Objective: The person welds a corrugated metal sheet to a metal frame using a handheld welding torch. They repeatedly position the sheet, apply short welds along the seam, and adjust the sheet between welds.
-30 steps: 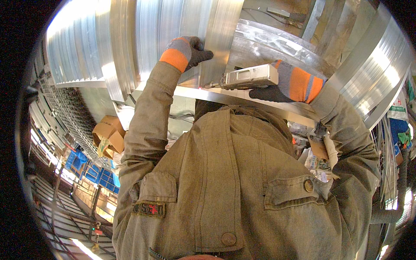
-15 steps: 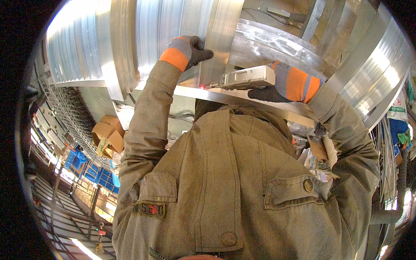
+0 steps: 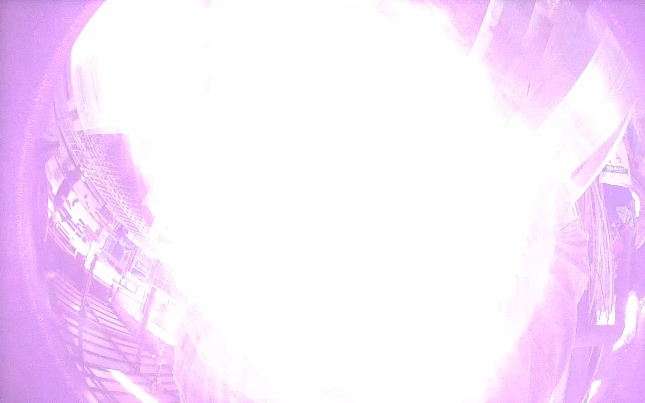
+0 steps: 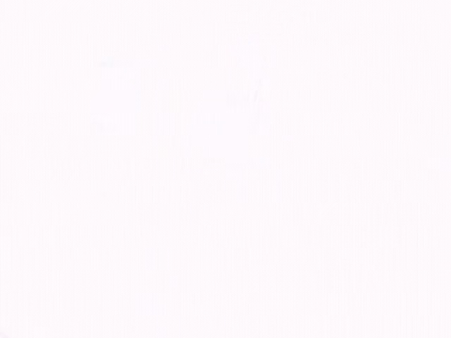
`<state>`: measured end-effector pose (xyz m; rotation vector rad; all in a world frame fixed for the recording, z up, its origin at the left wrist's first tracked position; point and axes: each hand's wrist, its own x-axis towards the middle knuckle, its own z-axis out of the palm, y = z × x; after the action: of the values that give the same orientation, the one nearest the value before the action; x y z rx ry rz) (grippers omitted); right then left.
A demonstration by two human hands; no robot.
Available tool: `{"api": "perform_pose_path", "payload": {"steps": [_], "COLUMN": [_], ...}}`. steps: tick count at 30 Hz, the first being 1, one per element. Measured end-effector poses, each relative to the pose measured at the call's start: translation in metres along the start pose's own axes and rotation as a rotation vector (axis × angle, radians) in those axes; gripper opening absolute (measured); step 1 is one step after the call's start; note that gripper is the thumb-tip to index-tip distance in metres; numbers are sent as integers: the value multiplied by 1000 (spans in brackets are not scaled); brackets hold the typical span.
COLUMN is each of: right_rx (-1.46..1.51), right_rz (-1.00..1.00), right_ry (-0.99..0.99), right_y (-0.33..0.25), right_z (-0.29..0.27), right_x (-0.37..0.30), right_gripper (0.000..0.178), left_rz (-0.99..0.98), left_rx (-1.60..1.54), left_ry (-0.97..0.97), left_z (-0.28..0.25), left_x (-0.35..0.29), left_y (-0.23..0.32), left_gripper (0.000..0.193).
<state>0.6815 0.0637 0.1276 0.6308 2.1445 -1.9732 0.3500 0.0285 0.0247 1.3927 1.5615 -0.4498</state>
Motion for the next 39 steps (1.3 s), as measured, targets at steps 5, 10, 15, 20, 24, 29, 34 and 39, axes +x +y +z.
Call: {"api": "perform_pose_path", "payload": {"steps": [5,10,15,20,24,29,34,39], "right_rx": [-3,-3,0,-4,-10,-8,-14,-17], "right_rz": [18,43,53,62,70,78,84,96], "right_ry": [-3,-1,-6,-4,-9,-12,-12,-15], "right_y": [6,10,11,12,13,15,16,17], "right_z": [0,1,2,0,-1,-3,-5,-5], "right_x": [-3,-4,-4,-4,-5,-7,-9,-11], "right_gripper": [47,47,47,48,48,48,48,48], "left_rz": [-213,-238,-215,-241,-201,-184,-225,-272], "left_rx": [-91,-82,-26,-22,-13,2,72,7], "left_ry": [-142,-121,-56,-160,-188,-181,-246,-218], "left_z": [-6,-2,7,-10,-23,-25,-23,-15], "left_x": [1,8,13,8,-5,-7,4,9], "left_y": [7,0,-11,4,16,17,17,12], "left_gripper": [54,52,52,52,46,47,49,50]}}
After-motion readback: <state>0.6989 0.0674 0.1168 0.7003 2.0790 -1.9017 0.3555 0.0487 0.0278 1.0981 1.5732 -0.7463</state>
